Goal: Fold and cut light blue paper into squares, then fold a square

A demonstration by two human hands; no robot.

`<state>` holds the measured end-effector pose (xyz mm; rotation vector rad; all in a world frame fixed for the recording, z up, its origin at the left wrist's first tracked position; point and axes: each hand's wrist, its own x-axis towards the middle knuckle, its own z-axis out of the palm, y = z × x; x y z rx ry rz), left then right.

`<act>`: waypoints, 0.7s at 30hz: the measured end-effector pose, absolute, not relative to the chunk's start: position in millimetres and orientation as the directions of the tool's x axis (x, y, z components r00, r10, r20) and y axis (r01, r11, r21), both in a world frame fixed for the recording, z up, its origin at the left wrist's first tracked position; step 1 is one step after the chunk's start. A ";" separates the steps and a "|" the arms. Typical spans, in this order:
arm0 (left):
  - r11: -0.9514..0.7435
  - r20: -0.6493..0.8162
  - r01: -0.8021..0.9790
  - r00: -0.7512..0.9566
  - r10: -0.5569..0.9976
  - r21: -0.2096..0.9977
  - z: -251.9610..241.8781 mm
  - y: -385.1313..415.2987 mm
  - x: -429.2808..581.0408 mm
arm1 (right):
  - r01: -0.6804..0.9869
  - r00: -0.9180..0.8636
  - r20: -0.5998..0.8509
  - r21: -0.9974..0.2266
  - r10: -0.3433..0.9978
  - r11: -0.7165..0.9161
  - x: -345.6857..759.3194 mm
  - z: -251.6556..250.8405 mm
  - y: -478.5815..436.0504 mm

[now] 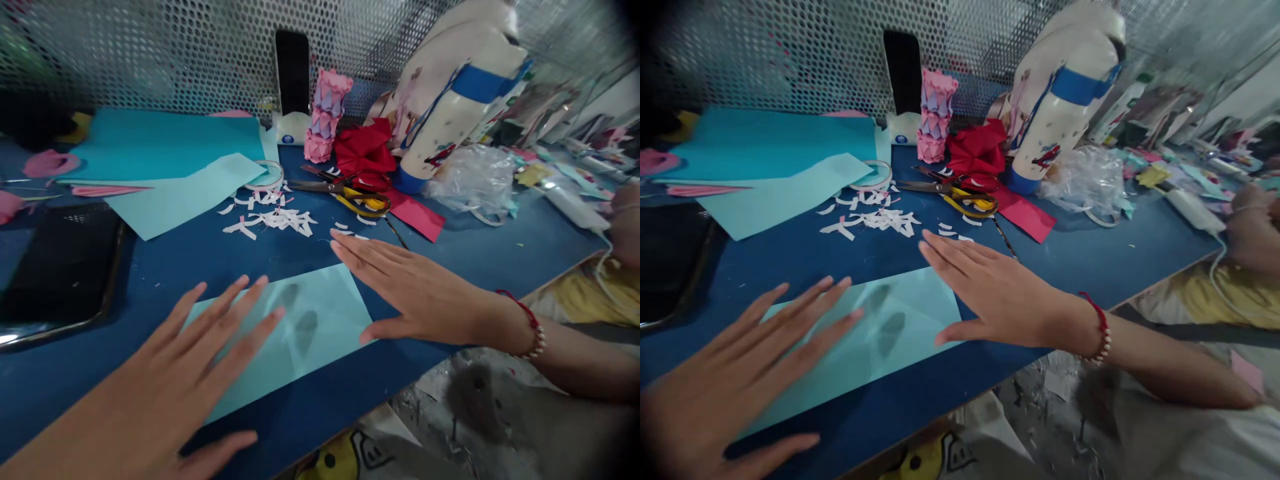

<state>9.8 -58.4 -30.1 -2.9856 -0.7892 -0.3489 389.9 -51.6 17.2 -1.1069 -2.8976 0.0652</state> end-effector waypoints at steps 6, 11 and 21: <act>-0.866 0.196 0.500 0.851 0.487 -0.018 -33.1 -40.5 -7.4 | 0.485 -0.868 0.050 -0.124 0.494 0.866 358.2 10.2 -49.6; -0.891 0.233 0.453 0.869 0.436 -0.022 -20.8 -37.6 -6.1 | 0.470 -0.871 0.114 -0.093 0.478 0.878 349.7 4.1 -46.1; -0.947 0.216 0.278 0.926 0.309 0.163 19.0 13.5 -16.0 | 0.510 -0.848 0.121 -0.081 0.517 0.856 329.2 18.2 -42.2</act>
